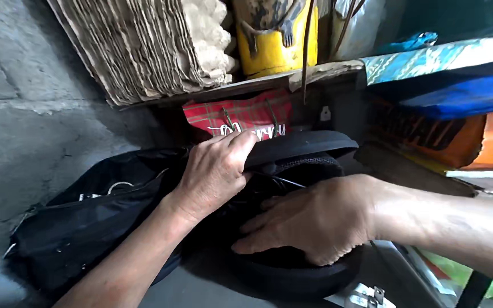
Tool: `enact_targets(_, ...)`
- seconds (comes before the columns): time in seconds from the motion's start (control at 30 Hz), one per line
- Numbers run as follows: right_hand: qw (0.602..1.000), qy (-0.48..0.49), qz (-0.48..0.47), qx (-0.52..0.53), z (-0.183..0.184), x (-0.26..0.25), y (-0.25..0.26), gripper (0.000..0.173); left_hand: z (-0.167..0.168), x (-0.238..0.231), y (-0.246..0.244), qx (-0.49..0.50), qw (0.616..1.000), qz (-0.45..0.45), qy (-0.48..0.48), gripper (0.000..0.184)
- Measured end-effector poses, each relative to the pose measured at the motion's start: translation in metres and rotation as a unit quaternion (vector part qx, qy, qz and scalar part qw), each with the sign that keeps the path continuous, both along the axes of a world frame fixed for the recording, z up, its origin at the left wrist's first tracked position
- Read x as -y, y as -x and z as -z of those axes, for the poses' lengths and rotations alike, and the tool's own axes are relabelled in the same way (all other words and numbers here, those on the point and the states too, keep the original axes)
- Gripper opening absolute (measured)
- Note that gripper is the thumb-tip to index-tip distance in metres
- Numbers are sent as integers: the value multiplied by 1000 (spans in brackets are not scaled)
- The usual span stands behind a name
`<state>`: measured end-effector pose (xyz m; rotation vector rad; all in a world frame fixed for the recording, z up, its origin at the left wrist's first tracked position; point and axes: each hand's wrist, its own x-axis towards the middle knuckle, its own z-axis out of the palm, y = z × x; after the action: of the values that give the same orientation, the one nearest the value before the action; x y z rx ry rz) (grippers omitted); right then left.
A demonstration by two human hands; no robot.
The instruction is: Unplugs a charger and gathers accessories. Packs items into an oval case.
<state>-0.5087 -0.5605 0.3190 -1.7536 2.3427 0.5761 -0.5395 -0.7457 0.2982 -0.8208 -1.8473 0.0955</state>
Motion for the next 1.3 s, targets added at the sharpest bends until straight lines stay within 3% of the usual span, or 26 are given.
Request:
enact_targets(0.17,998,61,3,13,1,-18,6,81,2,3,-1,10,1000,4,-3,28)
enact_targets(0.27,985,171,8,37,-2,-35,7,76,1,1,-2,14,1000,3,-5,27)
enact_targets(0.4,940,316,-93,-82,28,-50,26,28,-2,-4,0,24,1000,-1,-9,26)
enact_targets(0.47,914,348,-115,-171,41,-49,33,15,-4,-8,-1,34,999,-9,-16,26)
enact_targets(0.53,911,349,-101,-195,45,-45,32,18,-4,-11,-1,35,999,-16,-23,25)
enact_targets(0.6,934,328,-63,-122,37,-44,19,31,-4,-12,-2,32,999,-19,-26,27)
enact_targets(0.7,946,311,-82,-33,31,-35,9,33,-3,-10,-1,28,999,-16,-24,29)
enact_targets(0.9,983,157,-22,92,16,6,19,62,-5,-9,-3,40,999,-13,-14,28)
enact_targets(1.17,982,163,-46,84,16,20,24,40,-5,-6,-3,42,999,-7,-5,30)
enact_targets(1.3,937,319,-139,36,20,-12,24,31,-5,-8,-1,33,999,-8,-6,28)
